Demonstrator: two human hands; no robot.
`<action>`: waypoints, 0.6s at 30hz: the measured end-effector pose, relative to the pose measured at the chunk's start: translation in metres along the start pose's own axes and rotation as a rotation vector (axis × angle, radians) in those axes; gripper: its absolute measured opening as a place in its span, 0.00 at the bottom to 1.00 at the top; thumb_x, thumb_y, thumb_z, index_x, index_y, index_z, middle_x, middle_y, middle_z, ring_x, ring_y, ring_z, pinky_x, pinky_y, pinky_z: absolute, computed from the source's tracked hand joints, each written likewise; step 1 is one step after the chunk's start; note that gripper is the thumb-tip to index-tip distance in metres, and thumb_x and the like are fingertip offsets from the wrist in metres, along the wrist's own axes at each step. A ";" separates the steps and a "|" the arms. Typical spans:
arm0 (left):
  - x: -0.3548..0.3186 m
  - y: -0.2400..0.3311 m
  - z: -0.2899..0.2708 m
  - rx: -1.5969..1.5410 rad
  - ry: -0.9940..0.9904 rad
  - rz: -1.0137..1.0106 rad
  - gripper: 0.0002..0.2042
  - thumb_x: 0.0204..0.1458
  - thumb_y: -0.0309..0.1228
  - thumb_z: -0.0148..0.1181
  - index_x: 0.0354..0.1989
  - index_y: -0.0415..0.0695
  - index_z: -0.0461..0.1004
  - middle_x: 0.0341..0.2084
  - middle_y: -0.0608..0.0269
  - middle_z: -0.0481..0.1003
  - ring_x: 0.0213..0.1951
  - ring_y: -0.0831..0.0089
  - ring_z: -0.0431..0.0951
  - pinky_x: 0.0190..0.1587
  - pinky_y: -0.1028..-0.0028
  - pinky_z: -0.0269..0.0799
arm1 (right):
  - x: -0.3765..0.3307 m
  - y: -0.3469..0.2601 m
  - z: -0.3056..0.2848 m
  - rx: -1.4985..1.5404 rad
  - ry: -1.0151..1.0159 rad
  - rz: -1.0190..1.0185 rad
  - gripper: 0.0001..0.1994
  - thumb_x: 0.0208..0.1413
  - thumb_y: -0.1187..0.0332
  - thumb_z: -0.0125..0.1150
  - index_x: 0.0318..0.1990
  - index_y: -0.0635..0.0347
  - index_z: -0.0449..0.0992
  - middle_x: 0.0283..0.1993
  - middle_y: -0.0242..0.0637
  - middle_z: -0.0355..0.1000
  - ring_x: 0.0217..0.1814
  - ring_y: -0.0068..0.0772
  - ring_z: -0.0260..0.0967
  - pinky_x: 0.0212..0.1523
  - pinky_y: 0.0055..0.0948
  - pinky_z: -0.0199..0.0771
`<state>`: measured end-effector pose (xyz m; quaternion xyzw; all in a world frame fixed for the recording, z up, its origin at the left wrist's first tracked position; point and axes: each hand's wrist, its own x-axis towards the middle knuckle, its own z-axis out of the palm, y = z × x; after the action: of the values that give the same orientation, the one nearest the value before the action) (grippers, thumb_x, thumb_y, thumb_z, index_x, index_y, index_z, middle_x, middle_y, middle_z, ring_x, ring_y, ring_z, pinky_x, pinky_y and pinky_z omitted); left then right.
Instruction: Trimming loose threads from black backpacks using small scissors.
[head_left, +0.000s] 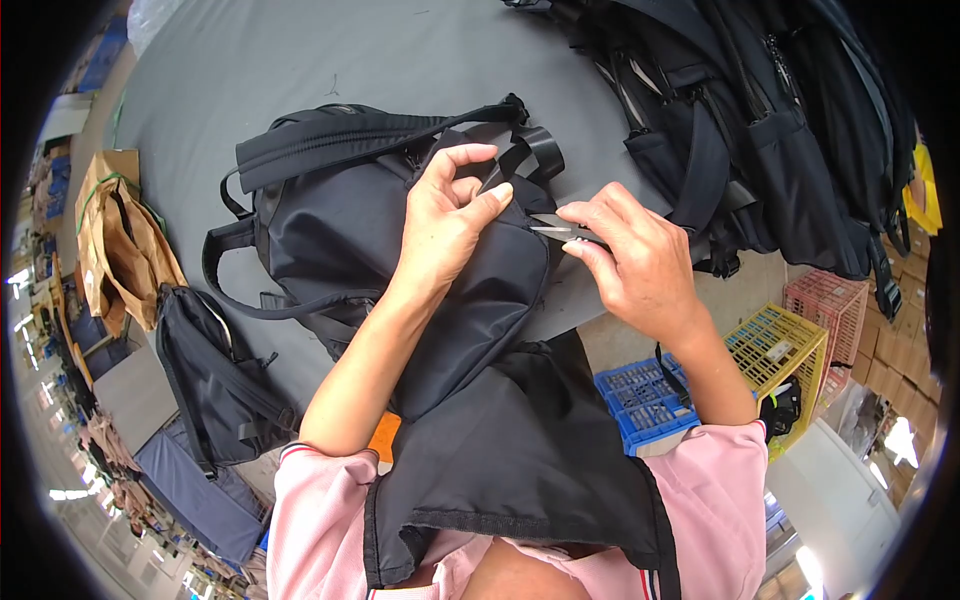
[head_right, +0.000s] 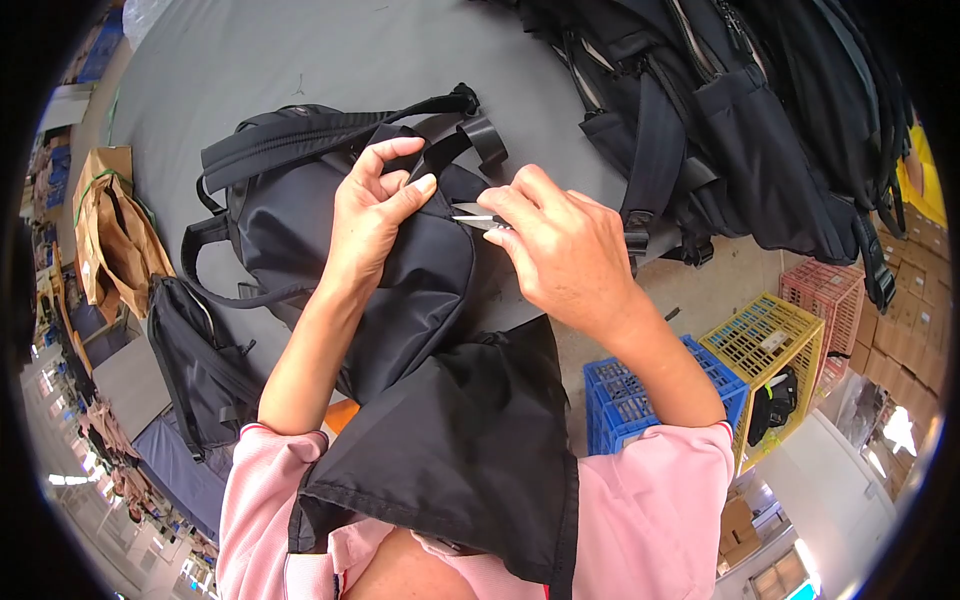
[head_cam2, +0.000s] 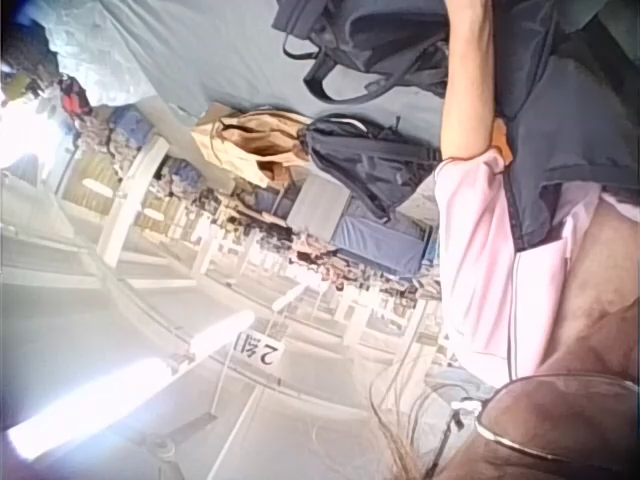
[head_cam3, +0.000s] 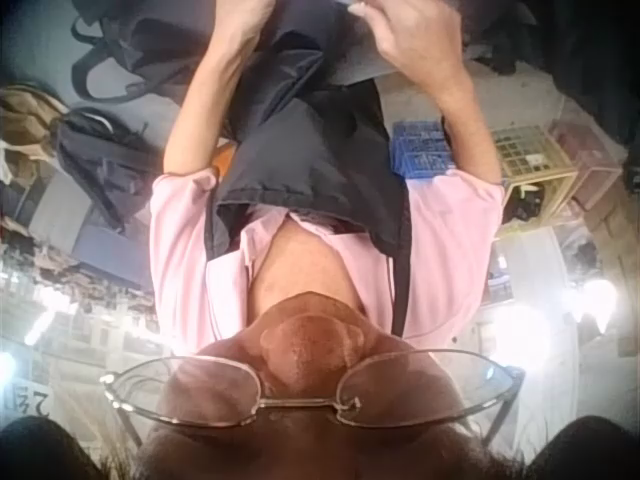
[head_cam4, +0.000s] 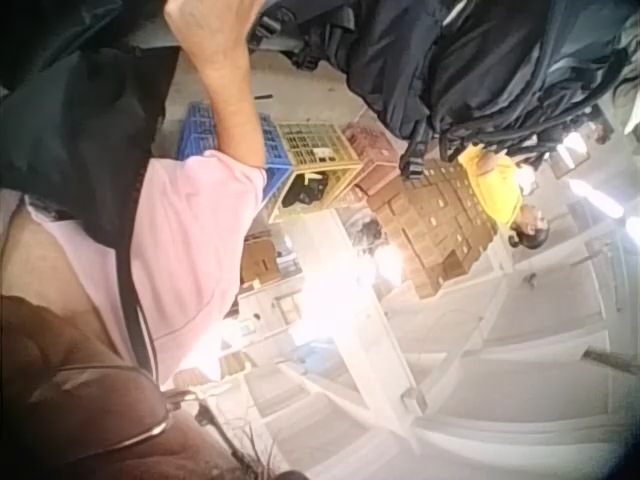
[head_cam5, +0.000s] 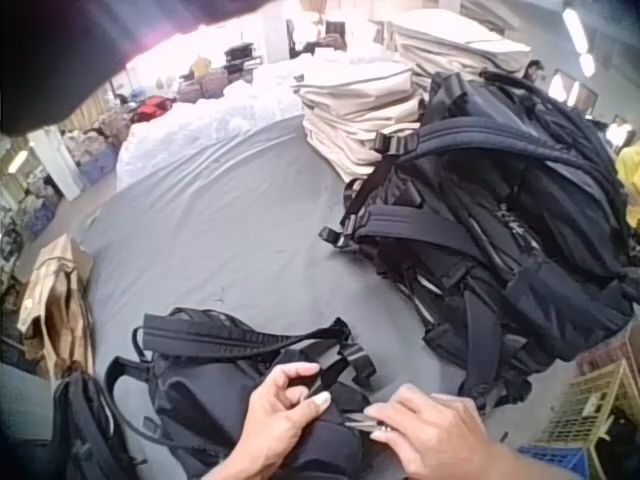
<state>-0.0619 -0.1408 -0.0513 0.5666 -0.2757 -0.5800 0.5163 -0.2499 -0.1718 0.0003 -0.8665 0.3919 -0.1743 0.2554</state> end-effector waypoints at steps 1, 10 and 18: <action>0.000 0.000 0.000 -0.002 -0.001 0.000 0.16 0.49 0.19 0.59 0.47 0.39 0.67 0.14 0.79 0.62 0.18 0.91 0.57 0.21 0.87 0.52 | 0.001 0.000 -0.001 -0.015 -0.011 -0.011 0.11 0.44 0.72 0.62 0.37 0.56 0.73 0.32 0.34 0.65 0.28 0.38 0.70 0.29 0.33 0.69; 0.000 0.001 -0.001 -0.001 0.005 -0.011 0.16 0.49 0.19 0.59 0.47 0.39 0.67 0.15 0.78 0.64 0.18 0.91 0.59 0.21 0.87 0.54 | 0.005 0.012 0.015 0.272 -0.058 0.078 0.11 0.45 0.74 0.61 0.39 0.59 0.73 0.32 0.33 0.67 0.29 0.29 0.68 0.28 0.26 0.66; 0.003 -0.001 -0.002 -0.004 -0.020 0.011 0.17 0.47 0.18 0.59 0.47 0.40 0.67 0.14 0.80 0.60 0.18 0.92 0.55 0.20 0.87 0.50 | -0.025 0.027 0.072 1.354 0.063 0.485 0.14 0.50 0.75 0.60 0.46 0.59 0.70 0.39 0.27 0.70 0.34 0.10 0.63 0.26 0.09 0.56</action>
<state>-0.0597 -0.1426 -0.0537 0.5581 -0.2827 -0.5832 0.5181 -0.2455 -0.1464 -0.0762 -0.4010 0.3863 -0.3425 0.7568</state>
